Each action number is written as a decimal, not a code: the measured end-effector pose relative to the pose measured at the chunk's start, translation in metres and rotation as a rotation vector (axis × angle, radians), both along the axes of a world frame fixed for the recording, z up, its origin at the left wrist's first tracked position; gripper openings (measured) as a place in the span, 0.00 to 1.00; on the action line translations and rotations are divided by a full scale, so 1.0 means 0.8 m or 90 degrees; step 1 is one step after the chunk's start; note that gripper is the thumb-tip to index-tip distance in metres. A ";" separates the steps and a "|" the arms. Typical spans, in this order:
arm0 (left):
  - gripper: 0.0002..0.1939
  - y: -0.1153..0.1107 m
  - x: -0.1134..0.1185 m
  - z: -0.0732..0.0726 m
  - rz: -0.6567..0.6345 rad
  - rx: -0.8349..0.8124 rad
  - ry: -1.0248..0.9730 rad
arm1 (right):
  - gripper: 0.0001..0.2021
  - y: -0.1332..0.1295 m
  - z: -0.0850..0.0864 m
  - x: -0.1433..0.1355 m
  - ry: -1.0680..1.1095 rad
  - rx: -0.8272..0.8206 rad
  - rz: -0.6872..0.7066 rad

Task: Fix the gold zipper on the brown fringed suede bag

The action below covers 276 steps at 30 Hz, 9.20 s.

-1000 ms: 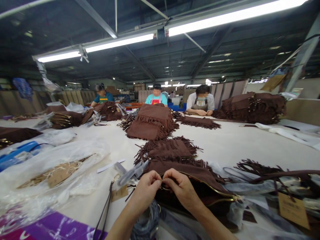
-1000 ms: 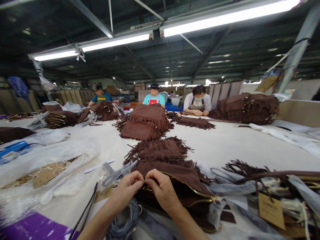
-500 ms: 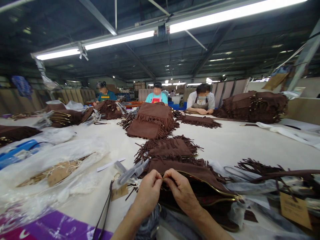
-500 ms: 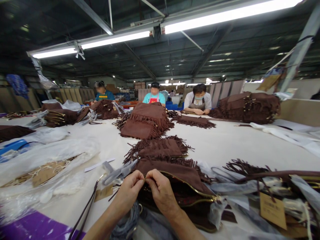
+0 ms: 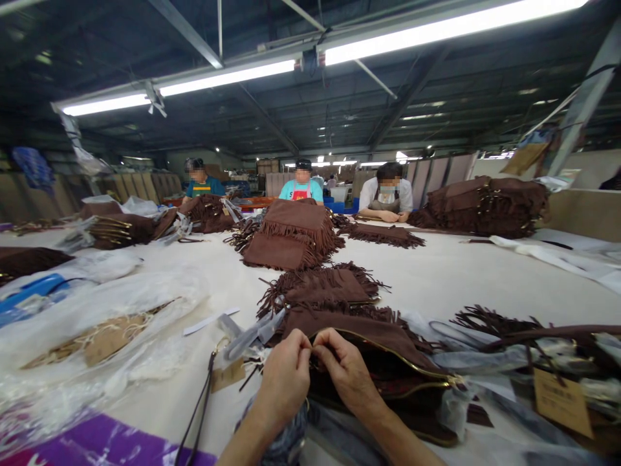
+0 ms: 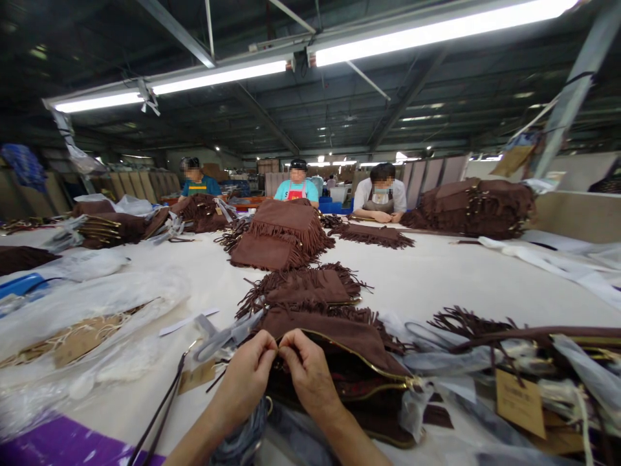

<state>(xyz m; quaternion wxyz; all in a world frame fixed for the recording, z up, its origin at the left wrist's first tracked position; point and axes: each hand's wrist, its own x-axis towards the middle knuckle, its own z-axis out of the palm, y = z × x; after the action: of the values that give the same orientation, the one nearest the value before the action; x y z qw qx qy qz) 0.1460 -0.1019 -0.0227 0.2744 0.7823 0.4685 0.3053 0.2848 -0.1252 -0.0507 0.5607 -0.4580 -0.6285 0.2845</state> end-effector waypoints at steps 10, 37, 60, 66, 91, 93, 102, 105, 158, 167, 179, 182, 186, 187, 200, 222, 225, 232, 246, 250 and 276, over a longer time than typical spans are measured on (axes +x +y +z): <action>0.06 0.005 0.002 -0.005 -0.043 0.041 -0.087 | 0.14 0.004 0.006 0.000 0.169 -0.096 0.055; 0.08 0.005 0.005 -0.010 -0.022 0.110 -0.086 | 0.20 0.008 0.003 -0.002 0.278 -0.121 0.063; 0.09 0.008 0.002 -0.008 -0.023 0.032 -0.055 | 0.22 0.008 -0.005 -0.004 0.263 -0.119 0.055; 0.09 0.008 0.001 -0.007 -0.027 0.020 -0.058 | 0.21 0.007 -0.004 -0.003 0.233 -0.111 0.061; 0.10 0.009 0.002 -0.003 -0.011 -0.014 -0.014 | 0.20 0.007 -0.007 -0.002 0.212 -0.107 0.063; 0.09 0.009 0.002 -0.004 -0.002 -0.017 -0.009 | 0.20 0.006 -0.007 -0.004 0.193 -0.092 0.050; 0.10 0.008 0.002 -0.004 -0.018 -0.027 -0.016 | 0.20 0.007 -0.009 -0.002 0.228 -0.108 0.059; 0.09 0.009 0.002 -0.005 -0.016 -0.029 -0.025 | 0.20 0.007 -0.010 -0.002 0.217 -0.106 0.073; 0.08 0.011 0.002 -0.010 -0.005 -0.008 -0.108 | 0.18 0.009 -0.019 -0.008 0.216 -0.077 0.002; 0.09 0.000 0.016 -0.020 0.069 0.023 -0.091 | 0.13 0.007 -0.021 -0.012 0.190 -0.046 -0.015; 0.11 0.027 -0.027 0.012 -0.020 -0.053 -0.281 | 0.10 -0.026 0.052 -0.007 -0.373 0.097 -0.087; 0.13 0.030 -0.039 0.019 -0.017 0.019 -0.200 | 0.06 -0.058 0.067 -0.036 -0.561 0.076 0.042; 0.11 0.028 -0.037 0.012 -0.145 0.101 -0.017 | 0.16 -0.087 0.041 -0.083 -0.829 0.046 0.111; 0.11 0.029 -0.036 0.009 -0.157 0.127 0.013 | 0.19 -0.089 0.033 -0.090 -0.862 0.056 0.104; 0.11 0.036 -0.035 0.003 -0.052 0.216 0.152 | 0.08 -0.126 0.072 -0.067 -0.916 0.066 -0.088; 0.16 0.057 -0.093 0.023 0.002 0.066 -0.032 | 0.21 -0.117 0.007 0.060 -0.651 -0.082 -0.063; 0.16 0.058 -0.090 0.017 -0.050 0.052 0.058 | 0.16 -0.125 0.031 0.065 -0.584 -0.051 -0.081; 0.19 0.061 -0.071 0.010 -0.123 0.088 0.080 | 0.18 -0.142 0.086 0.167 -0.504 -0.080 -0.297; 0.14 0.014 -0.022 0.020 -0.231 0.201 -0.131 | 0.15 -0.155 0.075 0.176 -0.291 -0.256 -0.194; 0.09 -0.058 0.034 0.025 -0.354 0.029 -0.179 | 0.18 -0.160 0.071 0.151 -0.110 -0.303 -0.186; 0.23 -0.132 0.127 0.044 -0.304 0.057 0.209 | 0.18 -0.181 0.012 0.141 -0.544 -0.158 -0.318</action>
<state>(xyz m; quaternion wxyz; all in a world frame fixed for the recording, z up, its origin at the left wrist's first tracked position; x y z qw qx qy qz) 0.2474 -0.2077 0.0124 0.2241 0.9208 0.2950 0.1218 0.3979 -0.2698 -0.0409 0.2458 -0.7327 -0.6346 0.0013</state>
